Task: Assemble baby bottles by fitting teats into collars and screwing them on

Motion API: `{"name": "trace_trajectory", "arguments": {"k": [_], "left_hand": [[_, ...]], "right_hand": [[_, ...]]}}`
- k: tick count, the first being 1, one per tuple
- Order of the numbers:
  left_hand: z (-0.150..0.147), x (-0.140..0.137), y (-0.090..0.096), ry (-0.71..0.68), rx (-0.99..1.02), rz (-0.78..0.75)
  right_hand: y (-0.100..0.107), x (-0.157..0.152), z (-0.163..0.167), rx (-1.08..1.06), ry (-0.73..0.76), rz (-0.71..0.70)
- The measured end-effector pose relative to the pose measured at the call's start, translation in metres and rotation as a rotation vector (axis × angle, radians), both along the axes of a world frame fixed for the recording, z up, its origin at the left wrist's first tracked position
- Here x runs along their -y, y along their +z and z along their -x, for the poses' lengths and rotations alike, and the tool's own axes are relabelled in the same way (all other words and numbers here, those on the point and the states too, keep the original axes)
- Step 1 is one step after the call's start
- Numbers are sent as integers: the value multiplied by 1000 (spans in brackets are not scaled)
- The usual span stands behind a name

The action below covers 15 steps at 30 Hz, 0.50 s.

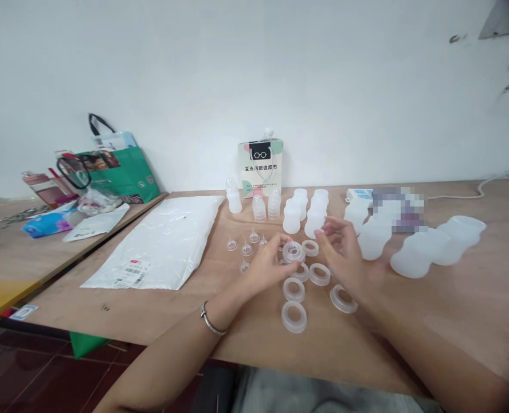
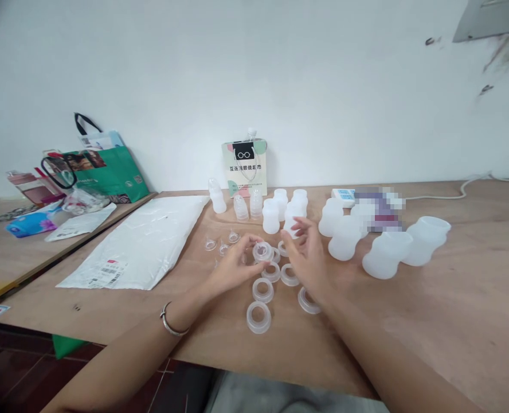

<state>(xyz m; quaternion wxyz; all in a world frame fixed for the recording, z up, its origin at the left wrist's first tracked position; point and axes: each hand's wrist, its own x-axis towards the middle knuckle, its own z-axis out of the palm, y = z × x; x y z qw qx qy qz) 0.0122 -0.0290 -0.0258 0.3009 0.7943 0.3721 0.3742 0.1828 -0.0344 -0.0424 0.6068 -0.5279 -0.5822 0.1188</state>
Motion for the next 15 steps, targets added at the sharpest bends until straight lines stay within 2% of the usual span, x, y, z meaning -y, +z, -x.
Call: {"name": "trace_trajectory", "arguments": {"k": [3, 5, 9, 12, 15], "left_hand": [[1, -1, 1, 30, 39, 30], [2, -2, 2, 42, 52, 38], [2, -3, 3, 71, 101, 38], [2, -4, 3, 93, 160, 33], [2, -5, 2, 94, 233, 30]], "right_hand": [[-9, -30, -11, 56, -174, 23], [-13, -51, -18, 100, -191, 101], [-19, -84, -24, 59, -211, 244], [-21, -92, -25, 48, -194, 268], [-19, -85, -23, 47, -183, 274]]}}
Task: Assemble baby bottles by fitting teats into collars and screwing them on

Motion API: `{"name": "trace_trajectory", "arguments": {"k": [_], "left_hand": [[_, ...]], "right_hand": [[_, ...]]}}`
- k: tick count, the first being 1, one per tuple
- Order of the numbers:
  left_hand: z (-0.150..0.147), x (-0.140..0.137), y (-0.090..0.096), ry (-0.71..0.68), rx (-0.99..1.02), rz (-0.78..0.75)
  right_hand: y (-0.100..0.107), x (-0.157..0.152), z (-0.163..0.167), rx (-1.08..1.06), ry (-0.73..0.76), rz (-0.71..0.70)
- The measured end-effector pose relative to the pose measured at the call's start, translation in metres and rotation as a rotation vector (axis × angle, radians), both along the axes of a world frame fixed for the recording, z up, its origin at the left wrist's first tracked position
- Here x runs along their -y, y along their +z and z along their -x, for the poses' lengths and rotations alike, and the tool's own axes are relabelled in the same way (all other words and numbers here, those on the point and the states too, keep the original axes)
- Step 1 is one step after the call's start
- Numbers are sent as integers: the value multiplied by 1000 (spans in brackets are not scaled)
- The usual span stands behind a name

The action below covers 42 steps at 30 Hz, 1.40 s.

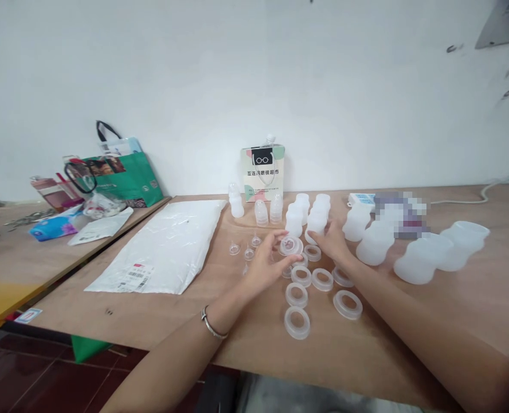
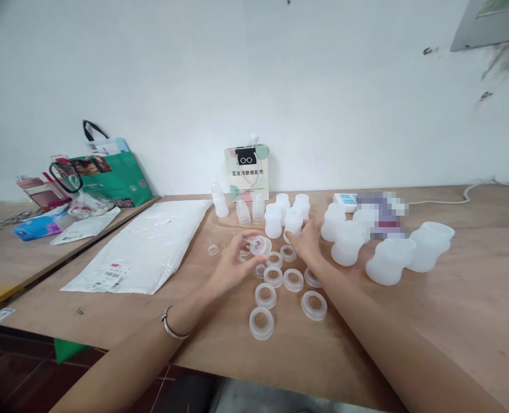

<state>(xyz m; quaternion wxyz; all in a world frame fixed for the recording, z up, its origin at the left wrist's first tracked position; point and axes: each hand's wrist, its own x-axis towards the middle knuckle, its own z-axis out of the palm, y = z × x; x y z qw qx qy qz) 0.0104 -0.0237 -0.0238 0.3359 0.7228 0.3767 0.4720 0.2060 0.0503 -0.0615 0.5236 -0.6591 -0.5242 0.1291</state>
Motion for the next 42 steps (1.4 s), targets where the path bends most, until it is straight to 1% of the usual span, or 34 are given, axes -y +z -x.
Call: {"name": "trace_trajectory", "arguments": {"k": [2, 5, 8, 10, 12, 17, 23, 26, 30, 34, 37, 39, 42], "left_hand": [[0, -2, 0, -16, 78, 7], [0, -6, 2, -70, 247, 62], [1, -8, 5, -114, 382, 110], [2, -10, 6, -127, 424, 125], [2, -10, 7, -135, 443, 139], [4, -9, 9, -144, 402, 166], [5, -8, 9, -114, 360, 230], [4, -7, 8, -110, 353, 265], [3, -6, 7, -141, 386, 281], [5, -8, 5, -151, 330, 297], [8, -9, 7, -135, 297, 279], [11, -8, 10, -163, 300, 236], [12, -6, 16, -271, 298, 195]], "right_hand": [[4, 13, 2, -10, 29, -53], [10, 41, 6, 1, 164, -209], [16, 69, 11, 158, 288, -306], [18, 82, 13, 297, 354, -339], [20, 90, 15, 380, 394, -362], [22, 95, 16, 440, 386, -432], [23, 100, 10, 622, 353, -540], [21, 103, 8, 644, 351, -569], [16, 105, 7, 651, 322, -603], [13, 106, 8, 659, 331, -553], [16, 107, 11, 536, 358, -487], [20, 108, 14, 415, 390, -396], [26, 108, 19, 270, 441, -234]]}}
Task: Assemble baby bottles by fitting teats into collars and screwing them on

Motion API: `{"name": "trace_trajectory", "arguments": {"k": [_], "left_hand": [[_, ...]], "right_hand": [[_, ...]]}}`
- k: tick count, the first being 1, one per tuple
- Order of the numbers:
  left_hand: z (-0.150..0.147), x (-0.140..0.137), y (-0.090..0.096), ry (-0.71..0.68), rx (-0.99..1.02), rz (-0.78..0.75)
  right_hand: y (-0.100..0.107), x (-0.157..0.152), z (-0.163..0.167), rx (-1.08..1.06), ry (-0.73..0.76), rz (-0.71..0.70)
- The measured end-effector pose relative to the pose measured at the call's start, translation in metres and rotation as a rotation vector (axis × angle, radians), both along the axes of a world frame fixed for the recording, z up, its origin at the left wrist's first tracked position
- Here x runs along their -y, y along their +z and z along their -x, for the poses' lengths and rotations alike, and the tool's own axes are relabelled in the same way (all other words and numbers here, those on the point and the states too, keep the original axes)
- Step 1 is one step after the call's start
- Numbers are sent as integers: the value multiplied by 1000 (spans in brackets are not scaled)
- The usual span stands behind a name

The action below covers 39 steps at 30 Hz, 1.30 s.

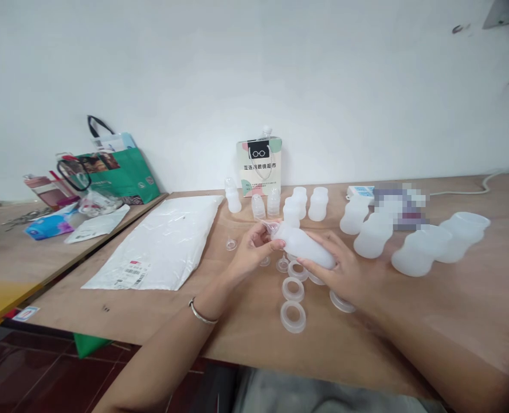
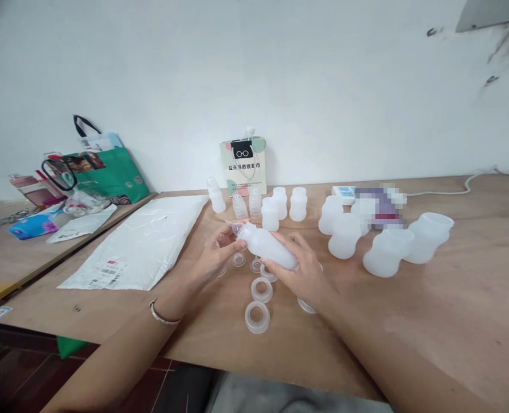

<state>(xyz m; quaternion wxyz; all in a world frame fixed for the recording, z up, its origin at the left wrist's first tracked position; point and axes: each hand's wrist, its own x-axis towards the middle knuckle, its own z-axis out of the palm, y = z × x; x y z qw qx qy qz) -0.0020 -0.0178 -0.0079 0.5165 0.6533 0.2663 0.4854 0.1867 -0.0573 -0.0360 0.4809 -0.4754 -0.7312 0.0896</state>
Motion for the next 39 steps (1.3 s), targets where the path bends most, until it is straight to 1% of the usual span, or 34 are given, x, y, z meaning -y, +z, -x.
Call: {"name": "trace_trajectory", "arguments": {"k": [2, 4, 7, 10, 12, 16, 17, 19, 21, 25, 28, 30, 32, 33, 37, 38, 39], "left_hand": [[0, 2, 2, -45, 15, -11], [-1, 2, 2, -47, 50, -19], [0, 1, 1, 14, 77, -38], [3, -3, 1, 102, 52, -52], [4, -3, 0, 112, 49, -71], [2, -2, -2, 45, -12, -84], [1, -2, -2, 59, -21, -80], [1, -3, -2, 129, -17, -77], [2, -5, -3, 195, 10, -102], [1, -2, -8, 188, 12, -153], [-6, 4, -10, 188, 6, -127], [-9, 9, -8, 175, 21, -96], [-10, 12, -5, 149, 33, -79], [-10, 14, -3, 135, 39, -79], [-6, 18, 1, 57, 18, -93], [-6, 19, 1, 39, 9, -96], [-6, 20, 2, 30, 7, -98]], "right_hand": [[2, 0, 2, -54, 21, 65], [2, 2, 3, -93, 51, 90], [1, 4, 0, -139, 117, 112], [-1, 6, -5, -176, 173, 92], [-2, 6, -6, -177, 164, 68], [-4, 5, -6, -131, 162, 52], [-4, 5, -6, -132, 175, 52], [-5, 5, -6, -156, 192, 37], [-5, 6, -6, -169, 171, 13], [-5, 7, -2, -102, 91, -18], [-4, 8, 0, -74, 60, -12], [-2, 9, 1, -96, 63, 40], [0, 11, 2, -193, 110, 150], [1, 12, 3, -267, 168, 232], [0, 13, 8, -575, 539, 645], [-1, 13, 9, -620, 580, 715], [-2, 12, 9, -643, 576, 749]]}}
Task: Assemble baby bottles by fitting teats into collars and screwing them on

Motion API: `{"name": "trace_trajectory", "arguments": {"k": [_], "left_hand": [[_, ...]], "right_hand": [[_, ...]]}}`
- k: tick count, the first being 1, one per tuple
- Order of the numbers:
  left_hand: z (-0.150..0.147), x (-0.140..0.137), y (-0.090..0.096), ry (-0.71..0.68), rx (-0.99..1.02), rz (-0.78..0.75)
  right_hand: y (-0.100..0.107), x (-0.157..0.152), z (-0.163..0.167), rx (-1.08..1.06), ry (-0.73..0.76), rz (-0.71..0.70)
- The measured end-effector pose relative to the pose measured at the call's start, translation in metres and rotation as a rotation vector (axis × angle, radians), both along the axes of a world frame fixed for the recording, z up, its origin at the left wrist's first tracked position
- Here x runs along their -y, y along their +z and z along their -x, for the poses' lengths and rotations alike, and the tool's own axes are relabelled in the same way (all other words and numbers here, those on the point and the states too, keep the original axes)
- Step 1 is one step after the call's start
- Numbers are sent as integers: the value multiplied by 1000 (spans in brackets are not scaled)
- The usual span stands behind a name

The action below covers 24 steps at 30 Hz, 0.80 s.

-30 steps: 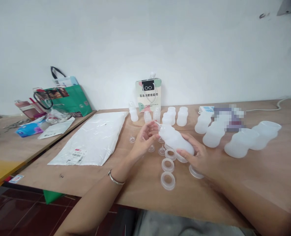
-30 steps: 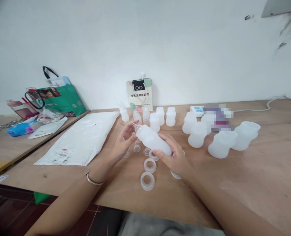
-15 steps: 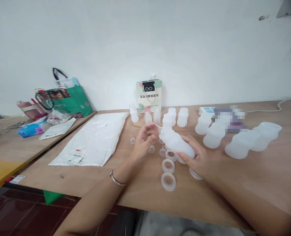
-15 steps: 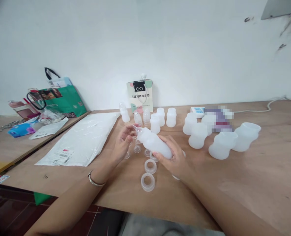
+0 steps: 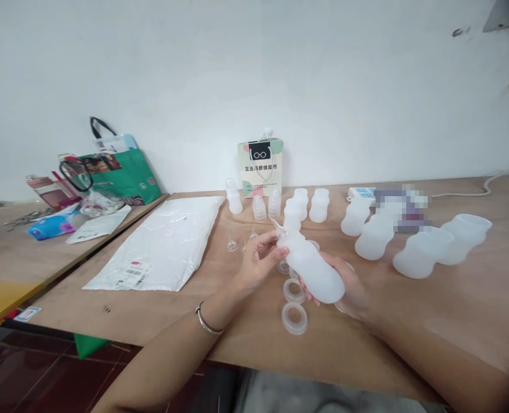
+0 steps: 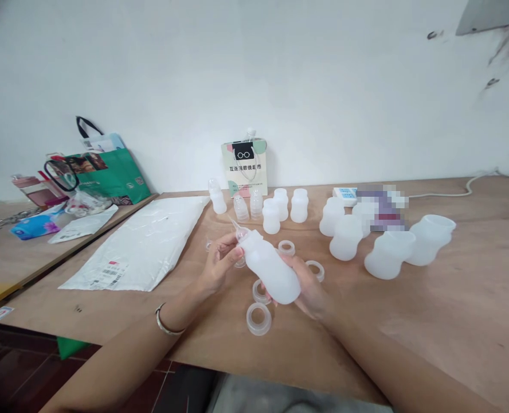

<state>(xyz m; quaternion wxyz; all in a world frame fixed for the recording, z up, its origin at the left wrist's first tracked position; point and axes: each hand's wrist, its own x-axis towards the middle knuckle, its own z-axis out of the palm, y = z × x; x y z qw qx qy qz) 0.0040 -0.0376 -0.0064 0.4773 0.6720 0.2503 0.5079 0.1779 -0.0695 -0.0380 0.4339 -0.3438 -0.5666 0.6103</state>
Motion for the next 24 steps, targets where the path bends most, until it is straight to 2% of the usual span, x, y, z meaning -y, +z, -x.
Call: {"name": "trace_trajectory", "arguments": {"k": [2, 5, 7, 10, 15, 18, 24], "left_hand": [[-2, 1, 0, 14, 14, 1], [-5, 0, -3, 83, 16, 4], [-8, -1, -5, 105, -16, 2], [-9, 0, -5, 71, -55, 2], [-7, 3, -3, -20, -58, -16], [-5, 1, -4, -24, -26, -26], [-4, -2, -8, -69, -4, -30]], "right_hand": [[-1, -1, 0, 48, -83, -50], [2, 0, 0, 203, -240, -313], [5, 1, 1, 320, -295, -394], [8, 2, 3, 394, -245, -302], [6, 2, 2, 227, -56, -156], [5, 3, 2, 150, 18, -124], [9, 4, 4, 160, 29, -151]]}}
